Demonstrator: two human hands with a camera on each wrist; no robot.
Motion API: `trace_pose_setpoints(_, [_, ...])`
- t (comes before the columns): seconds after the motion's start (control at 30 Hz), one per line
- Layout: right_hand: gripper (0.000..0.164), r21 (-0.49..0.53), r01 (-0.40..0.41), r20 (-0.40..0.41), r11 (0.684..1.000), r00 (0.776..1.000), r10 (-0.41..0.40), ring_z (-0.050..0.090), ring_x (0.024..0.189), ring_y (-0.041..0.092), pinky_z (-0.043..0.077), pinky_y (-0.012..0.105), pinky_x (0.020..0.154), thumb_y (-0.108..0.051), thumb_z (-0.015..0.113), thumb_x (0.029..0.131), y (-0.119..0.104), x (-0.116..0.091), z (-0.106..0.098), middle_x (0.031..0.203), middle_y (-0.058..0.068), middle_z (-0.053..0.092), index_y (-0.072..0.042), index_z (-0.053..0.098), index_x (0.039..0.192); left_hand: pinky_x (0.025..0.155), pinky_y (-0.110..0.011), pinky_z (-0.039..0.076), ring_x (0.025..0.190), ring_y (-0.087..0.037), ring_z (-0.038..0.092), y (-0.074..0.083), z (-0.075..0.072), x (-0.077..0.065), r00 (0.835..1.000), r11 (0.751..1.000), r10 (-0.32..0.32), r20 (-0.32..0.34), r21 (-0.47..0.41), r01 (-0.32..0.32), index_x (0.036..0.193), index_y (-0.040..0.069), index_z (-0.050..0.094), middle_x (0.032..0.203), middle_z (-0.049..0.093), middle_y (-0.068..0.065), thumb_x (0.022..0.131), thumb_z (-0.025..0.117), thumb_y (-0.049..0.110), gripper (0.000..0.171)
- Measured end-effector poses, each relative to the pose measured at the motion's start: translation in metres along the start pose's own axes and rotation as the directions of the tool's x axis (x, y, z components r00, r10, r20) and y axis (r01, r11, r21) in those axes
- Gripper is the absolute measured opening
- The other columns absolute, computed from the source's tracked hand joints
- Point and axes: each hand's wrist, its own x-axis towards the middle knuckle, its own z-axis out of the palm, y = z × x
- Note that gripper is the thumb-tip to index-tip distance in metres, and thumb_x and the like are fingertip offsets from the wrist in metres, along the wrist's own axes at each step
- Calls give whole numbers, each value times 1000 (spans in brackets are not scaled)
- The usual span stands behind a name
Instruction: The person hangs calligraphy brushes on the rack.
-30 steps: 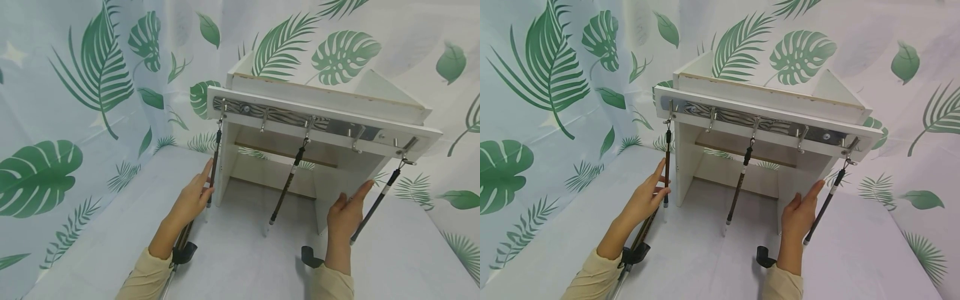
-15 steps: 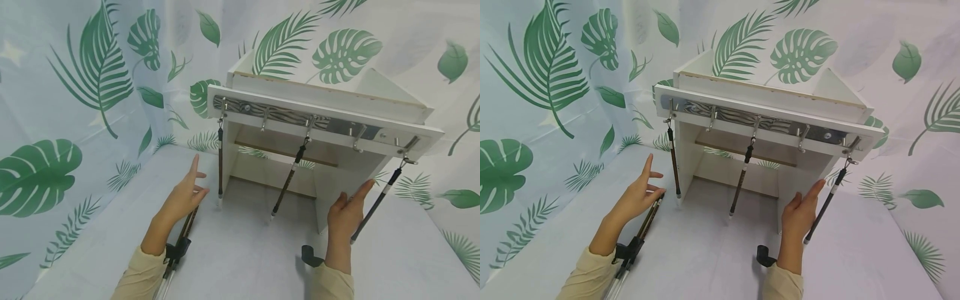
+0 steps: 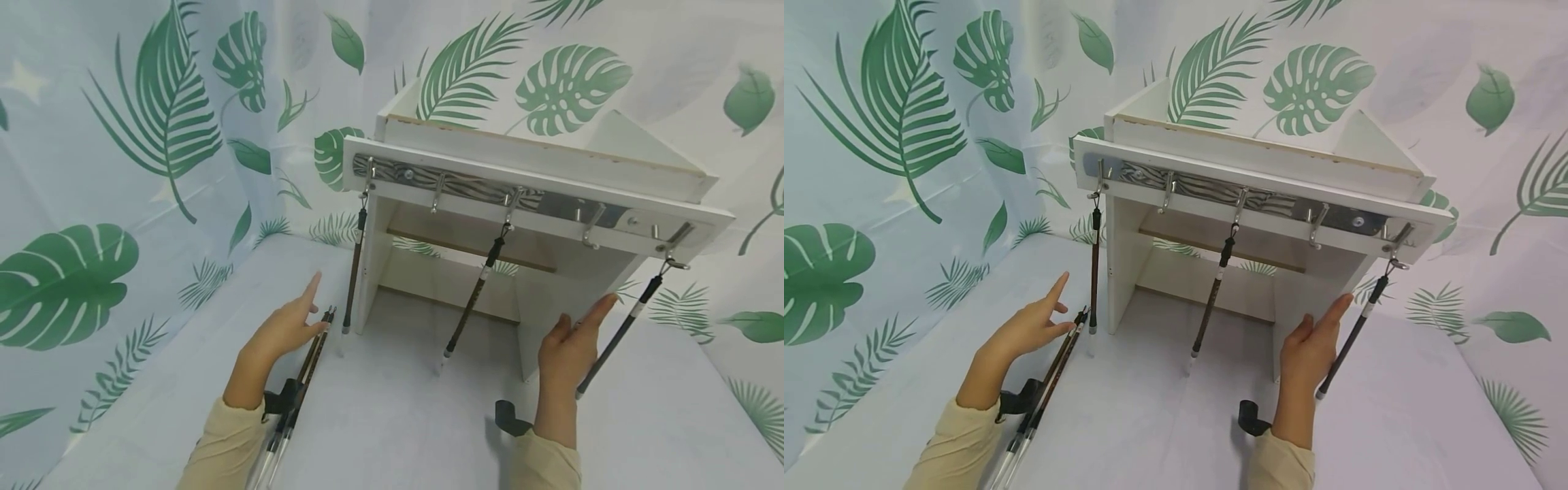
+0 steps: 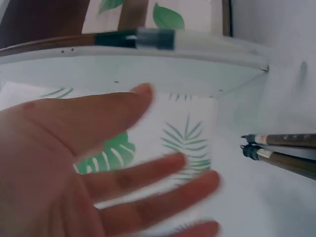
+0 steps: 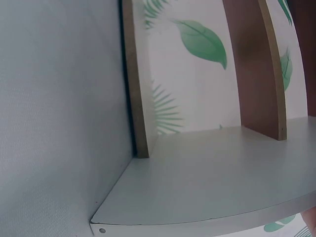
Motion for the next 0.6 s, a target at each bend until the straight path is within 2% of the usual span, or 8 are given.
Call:
trace_pose_setpoints(0.07, [62,1,-2,1,1000,1000,2,40,125,42,33,56,99,-12,38,97,0,0,0,145,20,32,-21,4,148,85,-49,45,104,-34,58,-2,2,1,996,998,-56,72,25,55,147,9,2,121,57,-19,88,59,28,84])
trace_pose_setpoints(0.1, [62,2,-3,1,1000,1000,3,39,125,42,33,56,99,-13,37,97,0,0,-1,145,20,32,-21,4,148,83,-48,47,100,-33,59,-4,4,2,990,996,-88,110,33,84,147,9,4,119,58,-18,88,59,29,83])
trace_pose_setpoints(0.23, [61,5,10,-2,1000,1000,-10,39,125,42,33,57,99,-13,37,97,1,0,0,144,21,32,-22,3,147,61,-37,51,77,-24,60,-9,11,4,962,984,-176,209,30,173,147,9,11,106,62,-16,86,62,28,81])
trace_pose_setpoints(0.33, [61,1,14,2,1000,1000,-14,40,124,43,33,57,98,-15,37,97,1,0,0,144,21,33,-24,2,147,50,-31,49,68,-20,59,-12,16,4,950,978,-203,239,7,208,147,9,14,103,62,-17,86,62,28,80])
trace_pose_setpoints(0.6, [62,-11,-11,24,1000,1000,12,39,126,42,32,56,99,-16,37,98,0,1,-1,145,19,30,-25,0,147,50,-34,50,72,-21,60,-14,19,6,937,969,-235,260,-19,248,147,10,11,115,57,-21,86,63,28,83])
